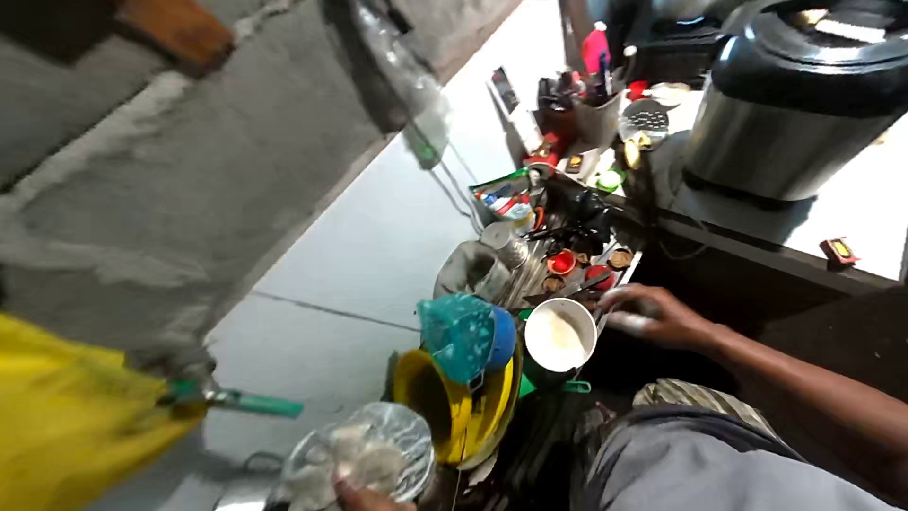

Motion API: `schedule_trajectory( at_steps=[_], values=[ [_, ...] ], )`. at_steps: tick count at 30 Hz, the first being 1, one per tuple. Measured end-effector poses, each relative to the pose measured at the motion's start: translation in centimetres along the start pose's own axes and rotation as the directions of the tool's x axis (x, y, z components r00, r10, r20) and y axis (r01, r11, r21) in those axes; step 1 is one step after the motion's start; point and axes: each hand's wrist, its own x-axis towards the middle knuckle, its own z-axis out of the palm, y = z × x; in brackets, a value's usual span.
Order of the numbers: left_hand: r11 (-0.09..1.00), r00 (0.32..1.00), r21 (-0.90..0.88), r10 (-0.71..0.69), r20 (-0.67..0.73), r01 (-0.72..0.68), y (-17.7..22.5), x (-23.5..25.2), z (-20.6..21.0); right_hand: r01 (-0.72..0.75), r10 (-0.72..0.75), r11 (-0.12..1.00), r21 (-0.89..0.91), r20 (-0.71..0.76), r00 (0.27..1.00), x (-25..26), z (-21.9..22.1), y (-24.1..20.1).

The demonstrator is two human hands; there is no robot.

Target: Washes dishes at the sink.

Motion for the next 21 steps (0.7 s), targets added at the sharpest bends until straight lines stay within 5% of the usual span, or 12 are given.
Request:
schedule_trajectory(
  at_steps=[4, 8, 15, 18, 21],
  values=[
    [1.0, 1.0, -0.001, -0.003, -0.003, 0.003, 2.2, -2.3, 1.0, 0.354, -0.376, 0.926, 0.128, 0.372, 0.849, 7.7, 14.5, -7.4],
    [0.996, 0.995, -0.081, 0.035, 0.097, -0.027, 1.9, -3.3, 0.4, 0.209, -0.264, 0.964, 0.166, 0.491, 0.83, 9.7, 24.2, -8.6],
    [0.998, 0.989, -0.023, 0.06, 0.139, -0.057, 0.1, -2.9, -1.2, 0.127, -0.246, 0.96, 0.251, 0.531, 0.811, 11.0, 27.3, -7.2],
    [0.998, 0.984, -0.057, 0.005, 0.177, 0.005, -0.3, -2.0, -2.3, -0.063, -0.118, 0.951, 0.302, 0.545, 0.83, 12.2, 26.5, -7.9],
    [0.991, 0.967, -0.132, 0.026, 0.254, 0.008, 0.8, -1.5, -3.4, -0.297, -0.021, 0.814, 0.498, 0.537, 0.843, 13.8, 23.9, -9.0]
  ],
)
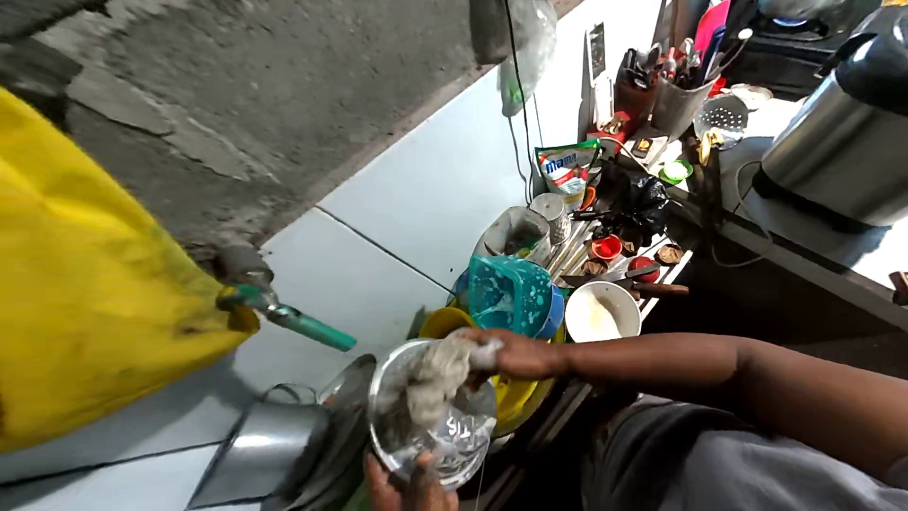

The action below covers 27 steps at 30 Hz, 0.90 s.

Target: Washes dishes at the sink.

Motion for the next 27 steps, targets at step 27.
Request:
schedule_trajectory(
  at_steps=[27],
  values=[
    [0.732, 0.379, 0.511, -0.361, 0.852, -0.45, -3.2, -9.2, 28.2, -0.108, 0.151, 0.945, 0.308, -0.118, 0.982, -8.1, -24.9, -4.7]
  ],
)
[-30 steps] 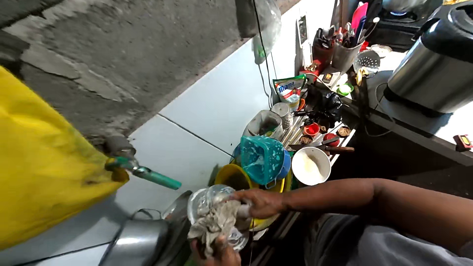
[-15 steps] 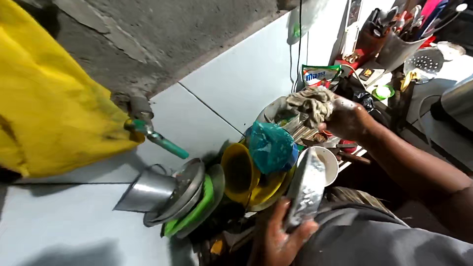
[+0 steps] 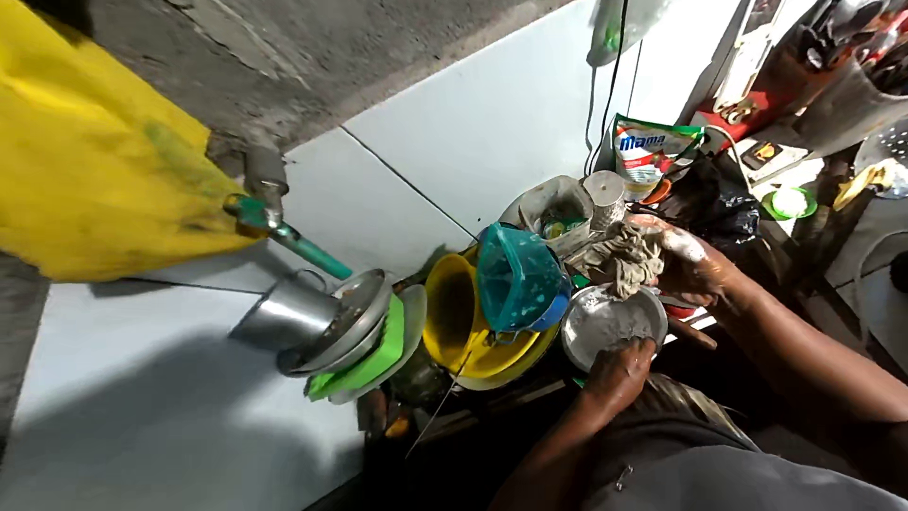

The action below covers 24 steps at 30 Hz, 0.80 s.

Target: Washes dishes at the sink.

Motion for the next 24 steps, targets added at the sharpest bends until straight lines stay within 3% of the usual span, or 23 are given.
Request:
schedule_trajectory(
  at_steps=[2, 5, 7, 11, 14, 17, 20, 22, 24],
  values=[
    [0.999, 0.998, 0.005, -0.04, -0.049, 0.04, -0.3, 0.3, 1.6, -0.051, 0.05, 0.998, -0.026, -0.019, 0.999, 0.5, -0.4, 0.5],
    [0.981, 0.983, -0.075, -0.173, 0.055, 0.177, -0.8, 0.8, 2.1, -0.128, 0.129, 0.98, -0.152, -0.007, 0.992, 1.5, -2.1, 1.6],
    [0.951, 0.967, -0.195, -0.251, -0.039, 0.239, -1.1, 0.3, 2.2, -0.167, 0.159, 0.961, -0.22, -0.056, 0.986, 1.7, -3.3, 2.1],
    [0.831, 0.82, -0.479, -0.469, -0.33, 0.283, -1.7, -1.4, 2.5, -0.167, 0.118, 0.938, -0.304, -0.172, 0.978, 1.2, -5.8, 3.0],
    [0.736, 0.714, -0.558, -0.619, -0.327, 0.383, -2.9, -2.6, 2.8, -0.171, 0.103, 0.931, -0.322, -0.217, 0.971, 0.4, -8.6, 4.3],
    [0.619, 0.672, -0.604, -0.719, -0.179, 0.501, -4.2, -3.3, 3.4, -0.229, 0.178, 0.96, -0.16, -0.281, 0.943, -0.2, -10.5, 7.2],
    [0.576, 0.662, -0.585, -0.745, -0.088, 0.571, -5.2, -2.7, 3.2, -0.289, 0.293, 0.955, 0.062, -0.333, 0.896, -0.8, -10.9, 10.4],
    [0.564, 0.651, -0.543, -0.758, -0.041, 0.622, -5.5, -2.1, 2.6, -0.263, 0.314, 0.947, 0.183, -0.365, 0.877, -1.2, -10.4, 12.4],
    [0.567, 0.675, -0.577, -0.737, -0.038, 0.587, -5.8, -1.6, 2.9, -0.167, 0.269, 0.95, 0.263, -0.424, 0.865, -1.4, -9.4, 13.5]
  ],
)
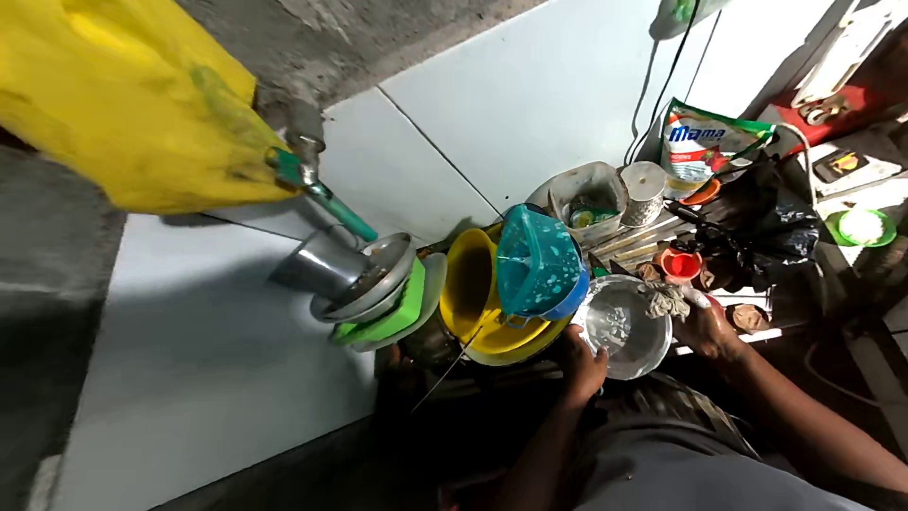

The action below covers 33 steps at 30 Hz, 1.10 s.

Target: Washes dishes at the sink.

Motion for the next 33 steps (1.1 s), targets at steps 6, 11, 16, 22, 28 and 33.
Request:
schedule_trajectory(
  at_steps=[6, 11, 16, 22, 28, 33],
  values=[
    [0.996, 0.999, -0.072, 0.044, 0.014, -0.043, 0.1, 1.8, 0.4, 0.106, -0.105, 0.993, 0.052, -0.016, 0.994, 1.0, 0.2, -0.1],
    [0.989, 0.996, -0.123, 0.08, 0.029, -0.076, 2.1, 2.8, 1.2, 0.221, -0.21, 0.968, -0.117, 0.099, 0.973, 2.8, 0.6, -2.5],
    [0.963, 0.982, -0.224, 0.172, 0.073, -0.152, 3.7, 4.0, 1.3, 0.3, -0.296, 0.945, -0.132, 0.054, 0.954, 4.6, 0.5, -4.3],
    [0.907, 0.871, -0.336, 0.366, 0.329, -0.254, 1.6, -1.0, -3.3, 0.317, -0.327, 0.93, -0.189, -0.027, 0.945, 4.7, 0.5, -5.1],
    [0.526, 0.807, -0.641, 0.524, -0.273, -0.559, -6.1, -6.5, -11.3, 0.396, -0.398, 0.897, -0.195, 0.029, 0.917, 2.3, 1.2, -6.3],
    [0.732, 0.594, -0.279, 0.206, -0.778, -0.621, -10.1, -6.1, -24.6, 0.492, -0.449, 0.822, -0.286, 0.204, 0.87, 0.4, 3.4, -8.2]
  ],
)
